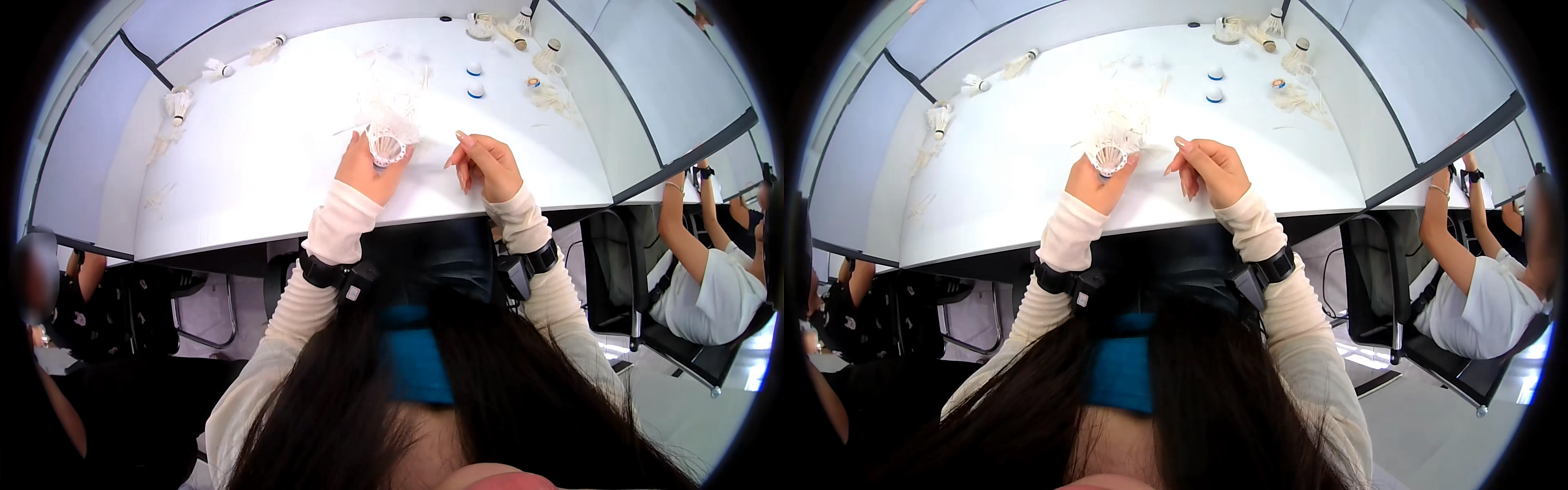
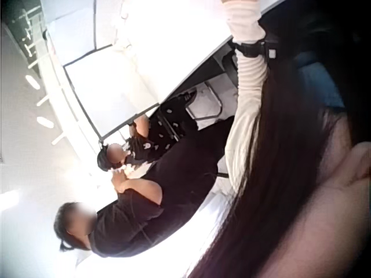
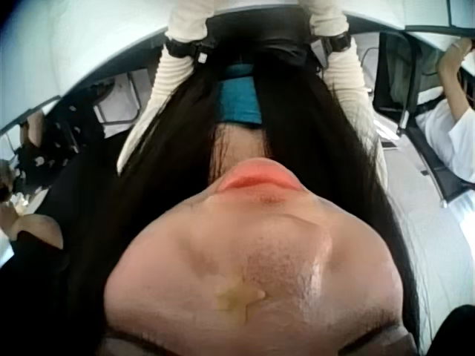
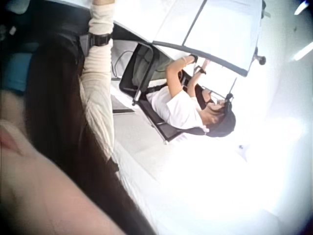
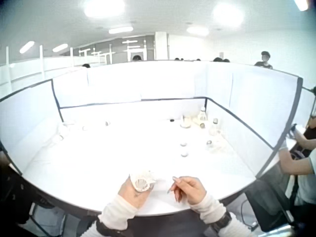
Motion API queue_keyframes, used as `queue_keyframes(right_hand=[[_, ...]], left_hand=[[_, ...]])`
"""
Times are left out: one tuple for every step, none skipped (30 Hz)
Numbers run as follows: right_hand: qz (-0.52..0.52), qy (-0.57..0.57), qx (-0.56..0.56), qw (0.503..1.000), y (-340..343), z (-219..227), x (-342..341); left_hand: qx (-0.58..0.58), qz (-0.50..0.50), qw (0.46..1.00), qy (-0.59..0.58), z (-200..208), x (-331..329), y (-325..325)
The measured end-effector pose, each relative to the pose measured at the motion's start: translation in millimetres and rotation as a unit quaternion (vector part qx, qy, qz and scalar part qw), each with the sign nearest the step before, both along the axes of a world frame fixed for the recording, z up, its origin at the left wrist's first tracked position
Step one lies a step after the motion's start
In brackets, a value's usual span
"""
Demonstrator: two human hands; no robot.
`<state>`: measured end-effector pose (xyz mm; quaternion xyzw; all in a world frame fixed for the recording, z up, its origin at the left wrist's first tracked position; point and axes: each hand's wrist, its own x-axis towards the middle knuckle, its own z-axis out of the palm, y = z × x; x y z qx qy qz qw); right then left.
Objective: The person is assembling shuttlecocks by inserting white feathers into the holes of a shuttlecock base and arranging them into a circular shape.
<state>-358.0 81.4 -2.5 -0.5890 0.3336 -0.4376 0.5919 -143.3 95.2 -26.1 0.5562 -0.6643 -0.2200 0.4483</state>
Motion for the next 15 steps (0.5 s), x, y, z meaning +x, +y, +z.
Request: queue_keyframes(right_hand=[[0.003,-0.005,-0.003,1.0,0,0,0],[0.006,-0.01,-0.006,1.0,1,-1,-1],[0.003,-0.01,-0.01,1.0,2,-1,-1],[0.005,-0.008,-0.002,1.0,2,-2,0],[0.007,-0.005,0.007,1.0,2,-1,2],[0.007,-0.013,0.015,1.0,5,0,3],[0.005,-0.012,0.012,1.0,3,-1,3],[-0.004,-0.03,0.003,1.0,1,-6,4],[-0.013,-0.049,-0.005,0.999,-1,-9,3],[-0.009,-0.055,0.007,0.998,-2,-9,0],[-0.012,-0.054,0.006,0.998,-5,-11,-1],[-0.023,-0.072,-0.007,0.997,-7,-15,-1],[-0.035,-0.089,-0.021,0.995,-8,-17,-1],[-0.02,-0.096,-0.021,0.995,-7,-17,-4],[-0.021,-0.096,-0.021,0.995,-8,-16,-4]], left_hand=[[-0.073,-0.001,0.997,-0.031,-2,0,-1],[-0.145,-0.001,0.987,-0.061,-5,1,-2],[-0.15,-0.004,0.987,-0.061,-9,3,-5],[-0.125,0.098,0.983,-0.095,-14,7,-8],[-0.098,0.198,0.967,-0.128,-17,11,-12],[-0.083,0.256,0.946,-0.181,-19,11,-11],[-0.087,0.254,0.946,-0.179,-18,13,-11],[-0.034,0.194,0.966,-0.169,-16,17,-13],[0.02,0.132,0.978,-0.159,-13,16,-12],[0.019,0.13,0.979,-0.158,-11,13,-11],[0.022,0.06,0.992,-0.112,-7,11,-8],[0.026,-0.009,0.997,-0.066,0,9,-3],[0.03,-0.079,0.996,-0.019,2,7,0],[-0.029,-0.087,0.996,-0.021,-6,8,-1],[-0.029,-0.089,0.995,-0.021,-5,8,-1]])
